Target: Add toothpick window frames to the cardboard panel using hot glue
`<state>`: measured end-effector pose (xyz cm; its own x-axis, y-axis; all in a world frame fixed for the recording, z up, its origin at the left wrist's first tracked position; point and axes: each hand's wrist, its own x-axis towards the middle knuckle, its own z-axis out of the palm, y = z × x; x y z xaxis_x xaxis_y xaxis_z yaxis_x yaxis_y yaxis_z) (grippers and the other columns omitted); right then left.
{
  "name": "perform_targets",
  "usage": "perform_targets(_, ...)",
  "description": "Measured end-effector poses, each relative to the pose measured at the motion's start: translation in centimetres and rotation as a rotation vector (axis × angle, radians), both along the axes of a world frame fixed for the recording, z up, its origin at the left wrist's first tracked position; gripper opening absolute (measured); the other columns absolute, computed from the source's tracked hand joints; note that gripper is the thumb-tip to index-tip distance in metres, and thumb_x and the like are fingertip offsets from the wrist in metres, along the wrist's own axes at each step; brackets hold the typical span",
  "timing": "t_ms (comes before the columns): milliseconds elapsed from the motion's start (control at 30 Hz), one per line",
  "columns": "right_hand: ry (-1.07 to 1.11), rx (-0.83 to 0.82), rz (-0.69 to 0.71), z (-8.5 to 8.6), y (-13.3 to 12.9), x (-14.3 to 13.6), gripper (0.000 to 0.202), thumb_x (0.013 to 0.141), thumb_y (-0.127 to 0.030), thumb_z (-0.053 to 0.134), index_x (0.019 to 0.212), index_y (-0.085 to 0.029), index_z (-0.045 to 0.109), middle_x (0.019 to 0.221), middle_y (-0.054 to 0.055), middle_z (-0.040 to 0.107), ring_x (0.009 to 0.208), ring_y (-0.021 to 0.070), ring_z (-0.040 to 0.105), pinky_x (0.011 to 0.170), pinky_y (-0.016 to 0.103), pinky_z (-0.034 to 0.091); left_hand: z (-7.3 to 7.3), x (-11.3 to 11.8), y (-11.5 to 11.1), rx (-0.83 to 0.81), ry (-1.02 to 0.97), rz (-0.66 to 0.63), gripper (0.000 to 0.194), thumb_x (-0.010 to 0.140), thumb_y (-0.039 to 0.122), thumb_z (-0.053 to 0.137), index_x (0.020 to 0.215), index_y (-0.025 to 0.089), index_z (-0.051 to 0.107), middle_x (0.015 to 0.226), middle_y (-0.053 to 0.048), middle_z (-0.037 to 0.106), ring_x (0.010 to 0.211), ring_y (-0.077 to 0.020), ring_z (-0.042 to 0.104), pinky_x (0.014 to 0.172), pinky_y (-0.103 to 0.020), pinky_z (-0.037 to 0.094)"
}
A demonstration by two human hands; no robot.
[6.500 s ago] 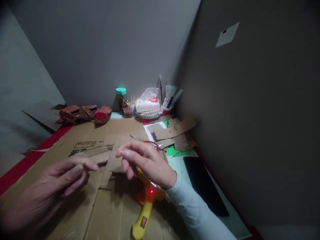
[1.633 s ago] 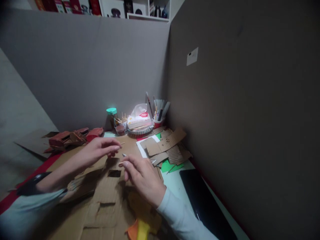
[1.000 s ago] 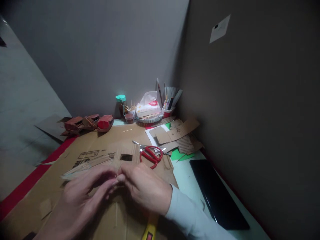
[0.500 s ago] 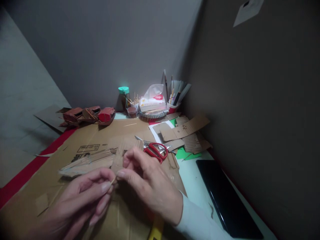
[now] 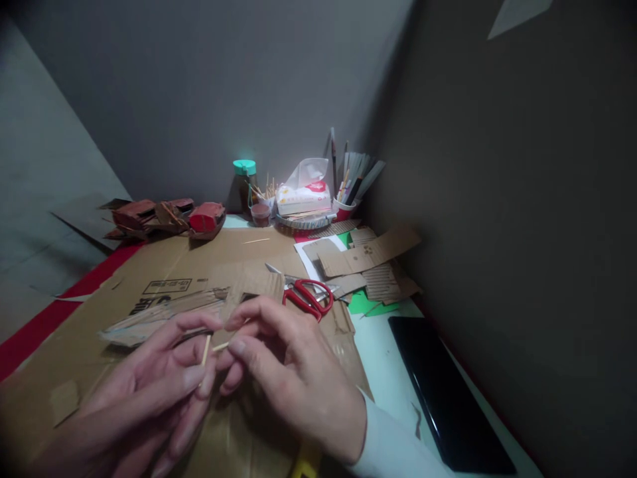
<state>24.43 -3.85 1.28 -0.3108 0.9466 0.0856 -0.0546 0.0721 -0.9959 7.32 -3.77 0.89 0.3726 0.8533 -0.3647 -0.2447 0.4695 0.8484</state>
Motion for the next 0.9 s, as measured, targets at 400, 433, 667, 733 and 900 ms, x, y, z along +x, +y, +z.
perform_targets(400,-0.494,0.396,-0.131,0.9,0.1,1.3,0.011,0.093,-0.019,0.058,0.082,-0.019,0.061,0.077,-0.003,0.062,0.074,0.0124,0.057,0.069,0.023,0.041,-0.6,-0.3,0.0,0.054,0.144,-0.152,0.037,0.073,0.058,0.071,0.071,0.022,0.061,0.039,0.0,0.061,0.03,-0.0084,0.049,0.035,-0.016,0.035)
perform_targets(433,-0.508,0.426,-0.118,1.0,0.1,1.4,0.011,0.092,-0.018,0.058,0.082,-0.019,0.06,0.077,-0.002,0.061,0.075,0.0126,0.056,0.069,0.023,0.041,-0.7,-0.3,0.0,0.053,0.155,-0.163,0.039,0.072,0.059,0.071,0.071,0.022,0.061,0.041,-0.001,0.062,0.029,-0.0087,0.049,0.035,-0.017,0.035)
perform_targets(667,-0.58,0.591,-0.043,1.4,0.0,1.6,0.011,0.09,-0.009,0.054,0.083,-0.017,0.057,0.077,0.0,0.057,0.07,0.0129,0.051,0.067,0.023,0.04,-1.5,-0.1,-0.4,0.135,0.288,-0.095,0.04,0.071,0.059,0.073,0.081,0.025,0.055,0.053,0.003,0.065,0.033,-0.0114,0.05,0.033,-0.02,0.04)
perform_targets(733,-0.614,0.608,-0.008,1.4,0.0,1.5,0.01,0.09,-0.009,0.054,0.085,-0.016,0.058,0.078,0.001,0.057,0.071,0.0132,0.051,0.068,0.023,0.04,-1.8,-0.2,-0.5,0.184,0.327,-0.109,0.038,0.075,0.06,0.068,0.085,0.026,0.055,0.054,0.004,0.065,0.035,-0.0126,0.051,0.035,-0.022,0.041)
perform_targets(900,-0.603,0.631,0.039,0.8,0.2,1.0,0.01,0.093,-0.012,0.055,0.086,-0.013,0.062,0.079,0.002,0.06,0.072,0.0132,0.053,0.068,0.023,0.041,-2.0,-0.6,-0.4,0.43,0.455,-0.148,0.028,0.087,0.053,0.056,0.079,0.026,0.06,0.048,0.005,0.053,0.039,-0.0104,0.044,0.04,-0.021,0.035)
